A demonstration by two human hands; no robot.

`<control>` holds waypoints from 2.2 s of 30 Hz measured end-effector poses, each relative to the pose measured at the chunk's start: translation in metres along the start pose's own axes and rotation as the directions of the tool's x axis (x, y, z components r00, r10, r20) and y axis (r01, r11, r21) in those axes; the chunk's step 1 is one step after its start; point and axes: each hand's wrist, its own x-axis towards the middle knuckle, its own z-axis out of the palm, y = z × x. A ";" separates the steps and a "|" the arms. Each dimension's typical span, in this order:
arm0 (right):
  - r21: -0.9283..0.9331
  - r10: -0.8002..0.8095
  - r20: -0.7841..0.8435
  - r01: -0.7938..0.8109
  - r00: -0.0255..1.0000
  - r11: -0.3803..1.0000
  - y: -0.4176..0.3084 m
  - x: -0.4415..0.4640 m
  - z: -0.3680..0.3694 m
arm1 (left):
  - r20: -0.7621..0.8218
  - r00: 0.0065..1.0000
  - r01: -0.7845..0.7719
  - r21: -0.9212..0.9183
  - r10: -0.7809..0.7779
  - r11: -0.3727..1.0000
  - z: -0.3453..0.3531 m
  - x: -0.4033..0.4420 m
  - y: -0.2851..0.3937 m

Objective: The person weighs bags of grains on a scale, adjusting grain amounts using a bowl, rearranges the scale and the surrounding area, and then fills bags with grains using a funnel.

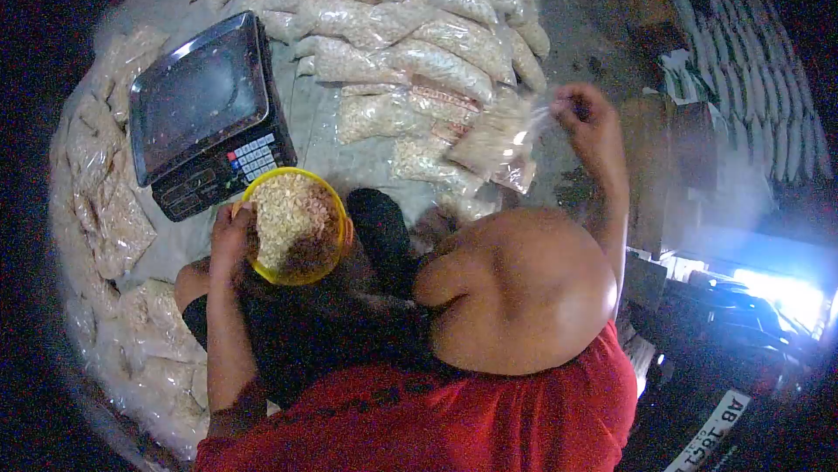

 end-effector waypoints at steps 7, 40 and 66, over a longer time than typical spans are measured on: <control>-0.121 0.004 -0.290 -0.041 0.957 0.992 0.134 0.037 -0.026 | -0.008 0.999 -0.031 0.051 0.031 0.998 0.000 0.000 -0.004; -0.091 -0.395 0.052 0.398 0.917 0.913 -0.046 -0.047 0.211 | 0.011 0.997 0.076 -0.059 -0.076 0.995 -0.004 0.006 -0.010; -0.295 -0.265 0.263 0.339 0.928 0.893 0.046 -0.034 0.185 | -0.040 0.999 0.008 0.140 -0.003 0.990 -0.005 0.020 -0.027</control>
